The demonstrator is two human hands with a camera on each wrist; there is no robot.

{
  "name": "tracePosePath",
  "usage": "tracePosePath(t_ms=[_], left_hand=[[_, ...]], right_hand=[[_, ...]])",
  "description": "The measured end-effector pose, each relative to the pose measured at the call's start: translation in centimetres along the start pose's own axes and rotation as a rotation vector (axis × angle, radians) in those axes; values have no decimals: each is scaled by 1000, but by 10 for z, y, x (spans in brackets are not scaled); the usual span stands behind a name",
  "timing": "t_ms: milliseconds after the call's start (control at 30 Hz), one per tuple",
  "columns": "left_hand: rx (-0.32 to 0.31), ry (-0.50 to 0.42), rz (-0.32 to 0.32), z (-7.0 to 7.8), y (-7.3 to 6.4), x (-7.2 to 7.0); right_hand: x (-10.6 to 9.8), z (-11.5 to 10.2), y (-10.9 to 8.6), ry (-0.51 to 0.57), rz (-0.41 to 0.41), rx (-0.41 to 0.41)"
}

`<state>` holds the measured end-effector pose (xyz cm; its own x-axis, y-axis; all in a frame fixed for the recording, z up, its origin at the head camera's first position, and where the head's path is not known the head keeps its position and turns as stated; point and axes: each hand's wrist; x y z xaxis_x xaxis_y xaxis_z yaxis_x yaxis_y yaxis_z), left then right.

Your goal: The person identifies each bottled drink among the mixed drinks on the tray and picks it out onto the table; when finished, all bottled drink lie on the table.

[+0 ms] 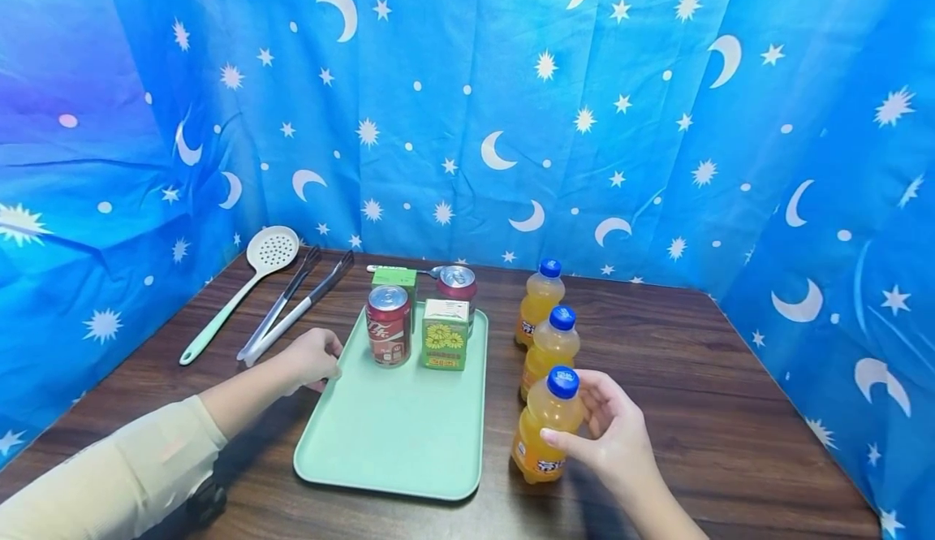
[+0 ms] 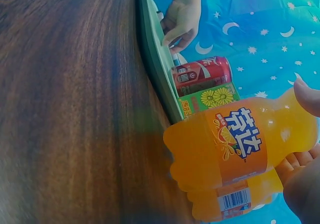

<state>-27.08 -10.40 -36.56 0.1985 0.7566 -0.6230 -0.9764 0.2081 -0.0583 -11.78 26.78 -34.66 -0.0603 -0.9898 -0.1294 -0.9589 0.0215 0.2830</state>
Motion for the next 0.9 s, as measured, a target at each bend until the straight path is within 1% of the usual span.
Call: tracePosePath(t_ms=[300, 600, 767, 900], left_hand=[[0, -17, -4, 1, -1, -1], [-9, -34, 7, -3, 3, 0], [-17, -58, 7, -4, 3, 2], [-26, -61, 1, -4, 3, 0]], right_hand=[[0, 2, 0, -5, -9, -4], [-2, 3, -2, -18, -18, -4], [-3, 4, -3, -36, -26, -26], [-3, 8, -2, -16, -47, -71]])
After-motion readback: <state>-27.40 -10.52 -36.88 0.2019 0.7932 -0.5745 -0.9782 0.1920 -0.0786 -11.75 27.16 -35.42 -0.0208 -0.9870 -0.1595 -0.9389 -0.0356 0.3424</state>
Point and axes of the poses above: each hand's wrist, its own y-axis towards the middle knuckle, its own x-axis out of the palm, z = x × y, and after that the axes turned 10 degrees about x, right-handed
